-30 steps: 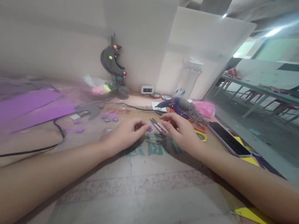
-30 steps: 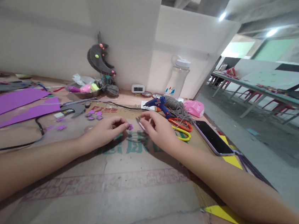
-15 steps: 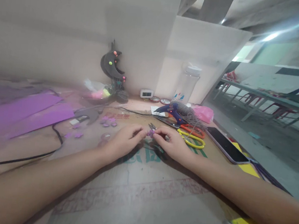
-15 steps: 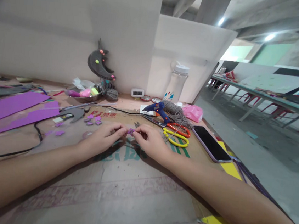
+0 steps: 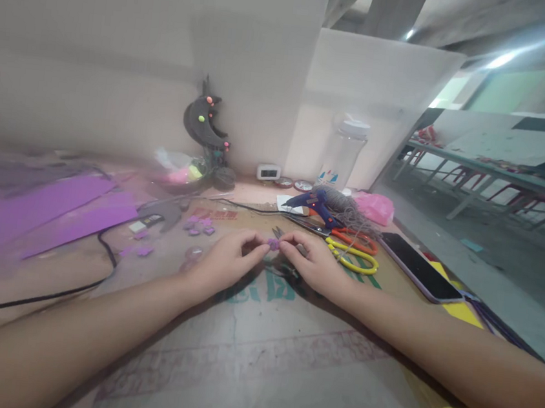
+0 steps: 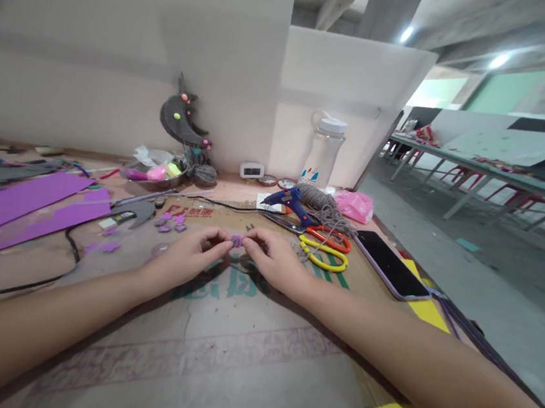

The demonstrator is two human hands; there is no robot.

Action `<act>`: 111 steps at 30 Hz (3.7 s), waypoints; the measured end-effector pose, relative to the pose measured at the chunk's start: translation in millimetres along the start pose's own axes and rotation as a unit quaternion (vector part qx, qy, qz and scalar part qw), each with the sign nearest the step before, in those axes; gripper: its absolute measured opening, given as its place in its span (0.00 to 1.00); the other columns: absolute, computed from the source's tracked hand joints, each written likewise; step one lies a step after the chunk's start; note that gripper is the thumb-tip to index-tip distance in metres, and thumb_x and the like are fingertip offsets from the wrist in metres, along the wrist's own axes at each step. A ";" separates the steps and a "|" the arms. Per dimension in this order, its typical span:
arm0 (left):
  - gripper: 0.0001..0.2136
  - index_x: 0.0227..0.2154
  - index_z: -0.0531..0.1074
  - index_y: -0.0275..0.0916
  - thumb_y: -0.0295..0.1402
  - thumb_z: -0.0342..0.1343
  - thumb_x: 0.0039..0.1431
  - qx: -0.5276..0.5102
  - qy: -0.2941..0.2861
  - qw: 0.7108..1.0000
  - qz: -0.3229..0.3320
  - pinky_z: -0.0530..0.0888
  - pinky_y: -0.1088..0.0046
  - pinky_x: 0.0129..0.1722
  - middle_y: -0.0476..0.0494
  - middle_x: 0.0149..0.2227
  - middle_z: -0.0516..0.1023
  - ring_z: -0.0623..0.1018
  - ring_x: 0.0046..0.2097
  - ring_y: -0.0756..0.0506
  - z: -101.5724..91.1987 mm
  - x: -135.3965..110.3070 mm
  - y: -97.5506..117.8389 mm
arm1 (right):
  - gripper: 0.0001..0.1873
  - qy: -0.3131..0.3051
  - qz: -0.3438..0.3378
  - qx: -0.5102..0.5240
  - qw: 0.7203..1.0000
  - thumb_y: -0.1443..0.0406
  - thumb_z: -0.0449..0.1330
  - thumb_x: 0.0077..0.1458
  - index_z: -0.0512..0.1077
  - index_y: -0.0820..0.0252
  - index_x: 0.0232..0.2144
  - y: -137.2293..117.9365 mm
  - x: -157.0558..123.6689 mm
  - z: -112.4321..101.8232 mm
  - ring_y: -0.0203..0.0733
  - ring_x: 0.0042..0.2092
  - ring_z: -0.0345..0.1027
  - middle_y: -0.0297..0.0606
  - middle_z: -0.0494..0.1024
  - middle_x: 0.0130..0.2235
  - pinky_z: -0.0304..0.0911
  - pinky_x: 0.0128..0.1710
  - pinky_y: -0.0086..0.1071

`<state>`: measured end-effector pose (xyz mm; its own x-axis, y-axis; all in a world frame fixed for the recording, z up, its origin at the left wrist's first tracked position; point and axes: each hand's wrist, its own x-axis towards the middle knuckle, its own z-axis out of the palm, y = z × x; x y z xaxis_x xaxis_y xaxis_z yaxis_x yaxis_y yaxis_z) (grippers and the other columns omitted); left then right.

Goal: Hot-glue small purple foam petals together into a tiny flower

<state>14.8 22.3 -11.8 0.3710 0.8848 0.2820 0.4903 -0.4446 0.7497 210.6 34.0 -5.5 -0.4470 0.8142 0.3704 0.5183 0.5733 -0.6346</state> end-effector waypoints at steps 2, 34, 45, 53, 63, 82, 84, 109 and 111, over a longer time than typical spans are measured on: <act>0.13 0.32 0.71 0.38 0.41 0.47 0.62 0.002 0.004 1.000 -0.006 0.68 0.73 0.34 0.46 0.31 0.76 0.74 0.34 0.47 0.2 0.1 0.0 | 0.09 0.012 -0.002 -0.002 1.000 0.62 0.52 0.60 0.70 0.60 0.33 0.3 -0.6 0.4 0.39 0.36 0.68 0.36 0.76 0.33 0.61 0.38 0.31; 0.11 0.32 0.72 0.39 0.40 0.48 0.60 0.011 0.014 1.000 -0.006 0.67 0.73 0.30 0.47 0.31 0.77 0.73 0.31 0.48 1.2 -0.6 -4.8 | 0.21 0.121 0.102 -0.219 0.963 0.65 0.55 0.55 0.66 0.68 0.51 85.0 36.8 -59.9 0.50 0.48 0.70 0.51 0.75 0.49 0.63 0.49 0.42; 0.13 0.29 0.70 0.39 0.41 0.48 0.61 0.011 0.016 0.999 -0.027 0.67 0.74 0.30 0.48 0.28 0.76 0.73 0.30 0.48 1.6 -0.5 -4.9 | 0.13 0.130 0.088 -0.009 0.988 0.56 0.58 0.54 0.73 0.60 0.34 21.6 -3.0 -58.0 0.46 0.35 0.75 0.40 0.80 0.31 0.69 0.41 0.37; 0.11 0.29 0.69 0.39 0.39 0.48 0.61 0.022 0.019 0.999 -0.019 0.68 0.74 0.31 0.48 0.29 0.76 0.74 0.32 0.47 1.5 -1.4 -3.7 | 0.08 0.111 0.029 -0.055 0.992 0.59 0.60 0.52 0.71 0.56 0.31 6.6 -30.9 -37.6 0.45 0.32 0.73 0.35 0.78 0.29 0.69 0.35 0.35; 0.12 0.28 0.70 0.39 0.39 0.49 0.60 0.049 0.060 0.997 -0.007 0.67 0.72 0.32 0.48 0.29 0.76 0.74 0.32 0.47 -0.4 -1.6 0.9 | 0.07 0.066 -0.001 -0.036 0.997 0.59 0.61 0.51 0.71 0.56 0.31 8.9 -32.2 -39.0 0.43 0.35 0.72 0.35 0.77 0.32 0.68 0.35 0.34; 0.11 0.27 0.70 0.40 0.39 0.49 0.61 0.064 0.069 0.996 -0.007 0.67 0.71 0.35 0.49 0.30 0.76 0.74 0.34 0.46 -1.4 -1.0 1.4 | 0.09 0.072 -0.003 -0.052 0.996 0.57 0.60 0.52 0.70 0.55 0.30 15.2 -31.8 -35.8 0.43 0.31 0.70 0.34 0.75 0.28 0.67 0.30 0.33; 0.12 0.27 0.70 0.39 0.39 0.49 0.60 0.067 0.071 0.995 -0.007 0.67 0.71 0.35 0.48 0.30 0.76 0.74 0.34 0.46 -1.3 -1.0 1.3 | 0.10 0.074 -0.001 -0.056 0.996 0.56 0.61 0.52 0.71 0.55 0.31 15.0 -31.8 -35.8 0.43 0.32 0.71 0.34 0.76 0.29 0.67 0.32 0.33; 0.11 0.27 0.69 0.39 0.39 0.48 0.61 0.098 0.074 0.992 0.007 0.67 0.71 0.36 0.48 0.30 0.75 0.74 0.35 0.46 -3.2 -3.1 4.6 | 0.10 0.069 -0.003 -0.101 0.992 0.57 0.61 0.52 0.70 0.56 0.27 25.2 -31.7 -32.0 0.39 0.28 0.67 0.31 0.73 0.25 0.62 0.27 0.30; 0.11 0.27 0.69 0.39 0.39 0.48 0.61 0.099 0.074 0.992 0.006 0.67 0.71 0.35 0.48 0.30 0.75 0.74 0.35 0.46 -3.4 -2.9 4.9 | 0.09 0.072 -0.003 -0.098 0.993 0.57 0.61 0.52 0.70 0.56 0.27 24.5 -31.9 -31.9 0.38 0.27 0.66 0.31 0.72 0.25 0.62 0.27 0.30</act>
<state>13.4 18.0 -6.8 0.2655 0.8838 0.3853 0.6367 -0.4608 0.6183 260.8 25.1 -11.3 -0.3491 0.8069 0.4765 0.6546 0.5738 -0.4922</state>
